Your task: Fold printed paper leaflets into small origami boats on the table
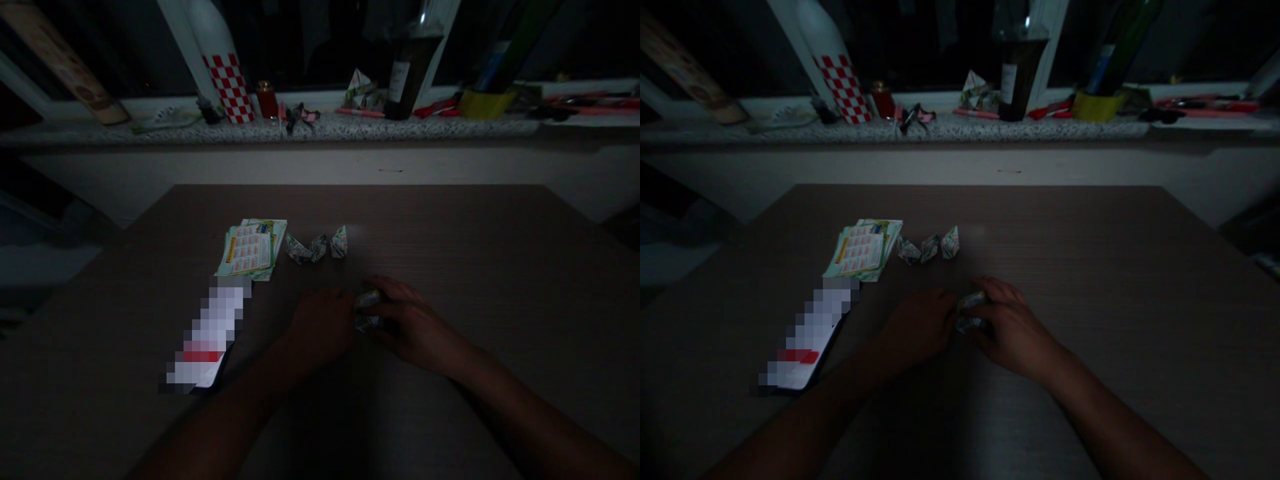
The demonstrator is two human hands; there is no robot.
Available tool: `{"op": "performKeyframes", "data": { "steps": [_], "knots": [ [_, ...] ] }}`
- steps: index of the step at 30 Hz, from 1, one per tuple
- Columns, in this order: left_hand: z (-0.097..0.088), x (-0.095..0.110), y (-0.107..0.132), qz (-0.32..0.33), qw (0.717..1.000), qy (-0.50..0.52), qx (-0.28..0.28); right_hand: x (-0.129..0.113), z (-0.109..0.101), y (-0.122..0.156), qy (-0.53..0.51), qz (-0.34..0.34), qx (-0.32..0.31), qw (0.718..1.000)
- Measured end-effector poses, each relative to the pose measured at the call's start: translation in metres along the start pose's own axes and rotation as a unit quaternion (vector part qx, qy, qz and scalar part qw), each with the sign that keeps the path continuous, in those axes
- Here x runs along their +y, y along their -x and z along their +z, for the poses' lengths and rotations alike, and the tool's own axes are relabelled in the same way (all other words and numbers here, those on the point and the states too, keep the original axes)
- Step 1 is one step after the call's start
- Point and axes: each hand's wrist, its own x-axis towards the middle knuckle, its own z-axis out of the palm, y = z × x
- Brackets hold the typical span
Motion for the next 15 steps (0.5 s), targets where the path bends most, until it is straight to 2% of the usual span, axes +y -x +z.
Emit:
{"op": "performKeyframes", "data": {
  "steps": [11,15],
  "knots": [
    [0.0012,-0.0010,0.0021,-0.011,1.000,0.006,-0.001,0.0042,-0.0017,-0.0004,-0.020,0.002,-0.026,0.999],
    [-0.0009,0.0032,0.0063,-0.029,0.999,0.007,0.018,0.0043,-0.0011,-0.0006,-0.018,0.000,-0.023,1.000]
  ]
}}
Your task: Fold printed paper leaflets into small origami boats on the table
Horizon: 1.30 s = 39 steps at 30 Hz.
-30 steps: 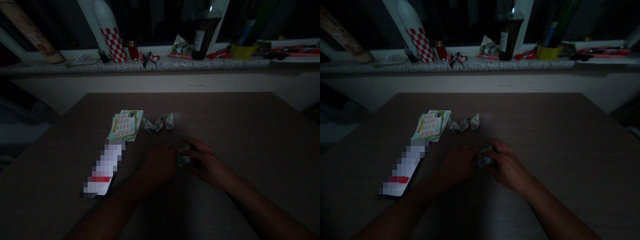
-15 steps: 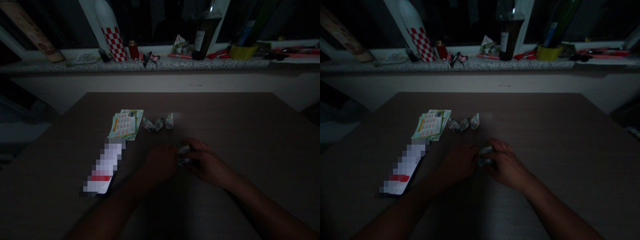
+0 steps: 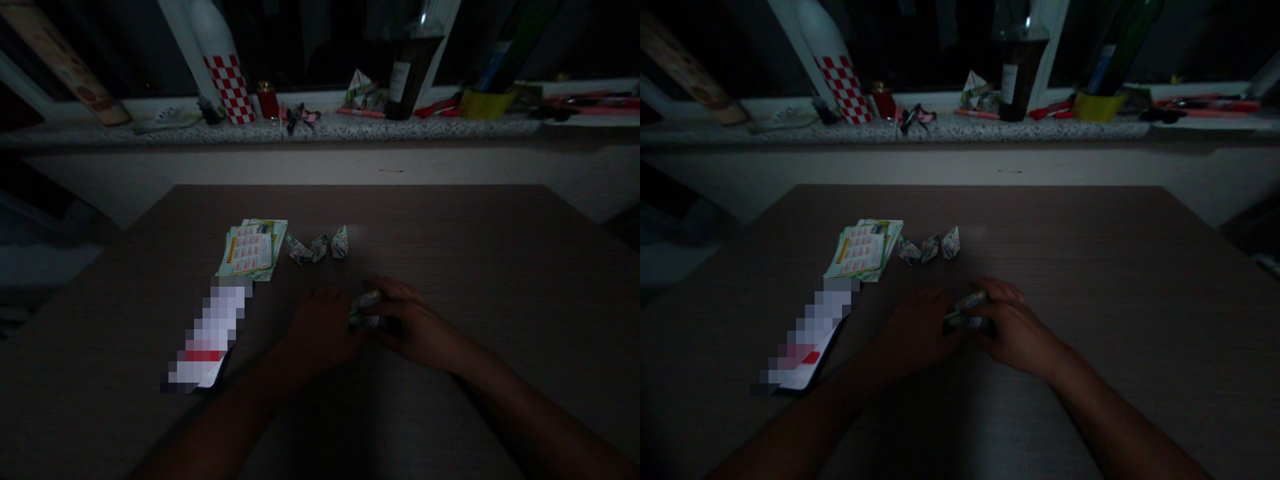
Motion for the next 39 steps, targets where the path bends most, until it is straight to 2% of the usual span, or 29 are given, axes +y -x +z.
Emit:
{"op": "performKeyframes", "data": {
  "steps": [7,12,17,22,26,28,31,34,39],
  "knots": [
    [0.001,0.003,0.001,-0.030,0.999,-0.013,-0.001,0.000,0.000,0.000,0.003,0.001,-0.004,1.000],
    [-0.005,-0.002,-0.003,-0.042,0.998,-0.006,-0.037,-0.001,0.000,0.001,-0.003,0.005,0.005,1.000],
    [-0.012,-0.016,-0.003,-0.074,0.994,0.006,-0.076,-0.001,0.000,0.001,-0.004,0.002,0.006,1.000],
    [-0.010,-0.030,0.000,-0.063,0.996,0.027,-0.050,-0.001,-0.001,0.001,-0.007,-0.004,0.008,1.000],
    [-0.009,-0.036,0.003,-0.065,0.994,0.065,-0.050,0.000,-0.001,0.002,-0.013,-0.013,0.010,1.000],
    [-0.008,-0.035,0.004,-0.051,0.995,0.087,-0.025,0.001,-0.001,0.004,-0.014,-0.018,0.006,1.000],
    [-0.005,-0.028,0.008,0.012,0.992,0.122,0.029,0.002,-0.002,0.005,-0.018,-0.023,-0.006,1.000],
    [0.000,-0.019,0.010,0.082,0.985,0.146,0.036,0.001,-0.003,0.006,-0.026,-0.029,-0.009,0.999],
    [0.005,-0.014,0.007,0.126,0.979,0.151,0.048,0.003,-0.001,0.005,-0.075,-0.047,0.025,0.996]
  ]
}}
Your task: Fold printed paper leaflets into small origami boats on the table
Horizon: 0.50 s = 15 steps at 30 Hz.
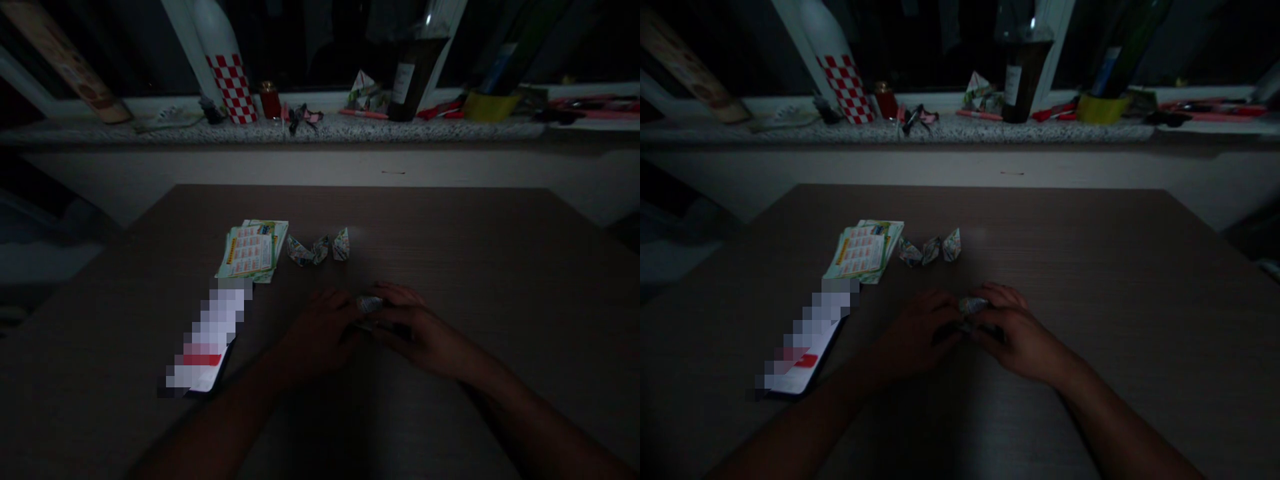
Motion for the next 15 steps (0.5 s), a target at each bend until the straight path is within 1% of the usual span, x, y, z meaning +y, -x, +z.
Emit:
{"op": "performKeyframes", "data": {
  "steps": [4,7,11,15],
  "knots": [
    [-0.001,-0.003,-0.002,0.007,0.999,0.009,0.036,0.000,0.001,-0.005,-0.055,-0.035,0.064,0.996],
    [-0.002,-0.002,-0.001,0.003,0.998,0.021,0.066,-0.006,0.000,-0.008,-0.078,-0.063,0.101,0.990],
    [-0.002,0.002,0.000,0.009,0.995,0.039,0.093,-0.014,-0.002,-0.009,-0.089,-0.063,0.130,0.985],
    [-0.002,0.004,0.001,0.021,0.990,0.059,0.125,-0.016,-0.001,-0.008,-0.104,-0.070,0.143,0.982]
  ]
}}
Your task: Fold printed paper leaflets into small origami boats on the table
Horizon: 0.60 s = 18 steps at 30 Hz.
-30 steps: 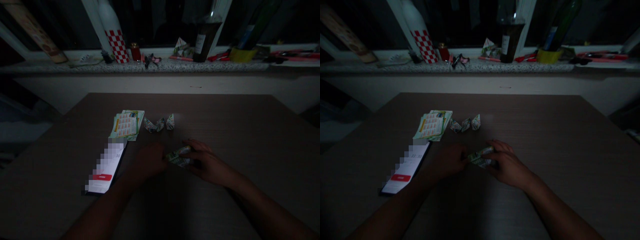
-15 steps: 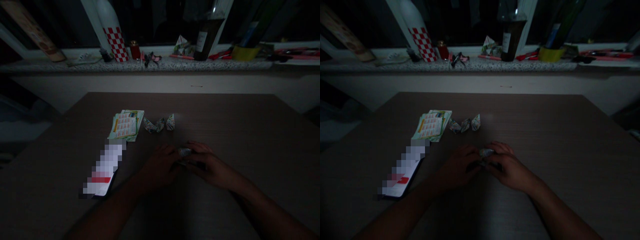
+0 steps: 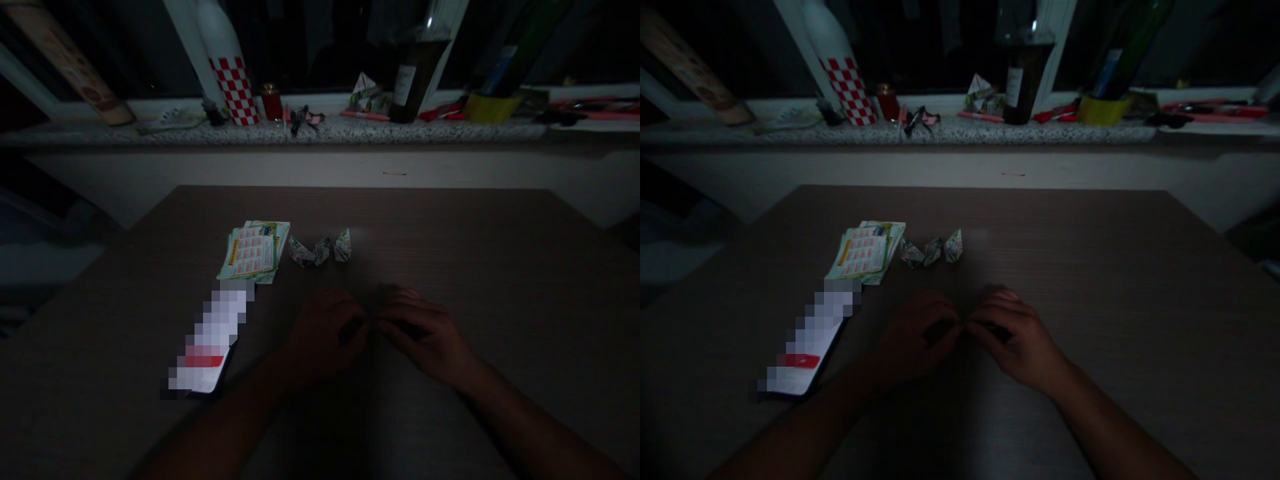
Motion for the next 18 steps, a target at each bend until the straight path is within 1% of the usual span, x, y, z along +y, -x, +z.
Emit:
{"op": "performKeyframes", "data": {
  "steps": [4,8,14,18],
  "knots": [
    [0.000,0.002,0.001,0.004,1.000,0.016,0.020,-0.001,0.002,0.001,0.008,-0.024,0.023,0.999],
    [-0.001,0.007,0.001,0.012,0.999,0.014,0.041,-0.008,0.002,0.000,0.039,-0.050,0.028,0.998],
    [-0.002,0.009,0.001,0.039,0.998,-0.008,0.047,-0.015,-0.001,0.000,0.111,-0.084,0.007,0.990],
    [-0.003,0.008,-0.001,0.058,0.997,-0.031,0.037,-0.016,-0.001,0.003,0.142,-0.106,0.006,0.984]
  ]
}}
